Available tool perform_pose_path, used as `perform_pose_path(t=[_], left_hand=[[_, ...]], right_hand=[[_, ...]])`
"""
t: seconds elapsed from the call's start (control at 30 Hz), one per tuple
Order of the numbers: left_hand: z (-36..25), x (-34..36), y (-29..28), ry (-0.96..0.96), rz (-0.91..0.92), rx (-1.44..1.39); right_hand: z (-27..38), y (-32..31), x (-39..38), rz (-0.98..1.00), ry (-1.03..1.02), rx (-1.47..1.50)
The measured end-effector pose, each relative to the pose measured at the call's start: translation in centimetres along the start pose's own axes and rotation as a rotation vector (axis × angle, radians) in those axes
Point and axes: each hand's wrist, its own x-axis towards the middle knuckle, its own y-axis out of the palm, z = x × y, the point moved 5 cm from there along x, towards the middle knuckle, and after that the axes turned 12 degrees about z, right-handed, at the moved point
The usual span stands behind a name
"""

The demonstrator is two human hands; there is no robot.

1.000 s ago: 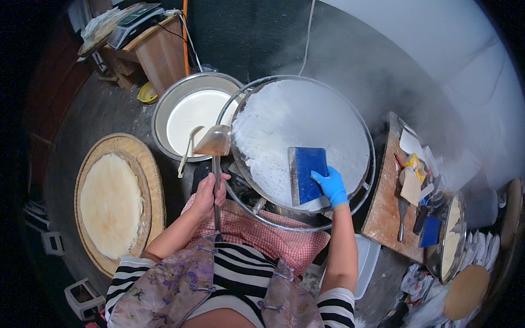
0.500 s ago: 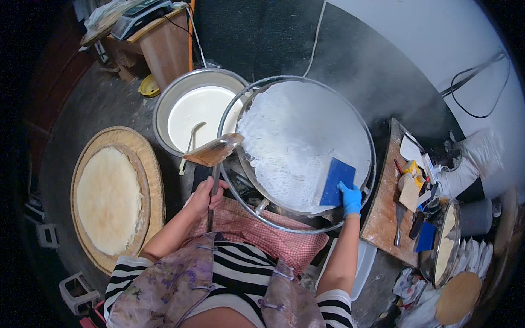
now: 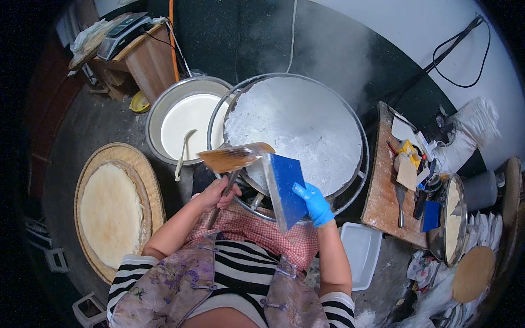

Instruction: The person ladles white batter onto a hot circular griddle, spreads it thinly with a wooden spreader, cooks until set, then lifts and transfers the crepe onto a woven tray. The process repeats multiple times, with the griddle wiped between batches.

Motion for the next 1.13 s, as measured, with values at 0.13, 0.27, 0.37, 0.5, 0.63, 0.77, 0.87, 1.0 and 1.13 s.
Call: perform_pose_path(t=[0.13,0.27,0.37,0.5,0.63,0.77,0.87,1.0,1.13], left_hand=[[-0.4,0.7,0.6,-0.138,-0.132,-0.078],[-2.2,2.0,1.6,-0.163,-0.114,-0.165],[-3.4,4.0,2.4,-0.158,-0.098,-0.148],[-3.8,7.2,3.3,-0.191,-0.091,-0.126],[-3.8,9.8,4.5,-0.183,-0.049,-0.169],[-3.2,11.3,5.0,-0.185,-0.053,-0.236],[-3.1,10.4,5.0,-0.182,-0.048,-0.299],[-3.9,8.7,5.3,-0.138,-0.036,-0.353],[-4.8,6.3,4.2,-0.042,-0.049,-0.374]], right_hand=[[2.9,1.8,-2.4,-0.005,-0.135,0.024],[9.6,0.0,-5.6,-0.101,-0.264,-0.22],[14.3,-0.6,-7.5,-0.275,-0.45,-0.559],[19.5,0.2,-8.9,-0.478,-0.768,-1.281],[18.9,-0.3,-6.7,-0.443,-0.732,-1.5],[15.5,-2.7,-3.9,-0.407,-0.598,-1.535],[12.4,-4.8,-2.2,-0.314,-0.529,-1.574],[7.9,-6.6,0.5,-0.195,-0.439,-1.623],[3.7,-7.2,2.1,-0.135,-0.375,-1.681]])
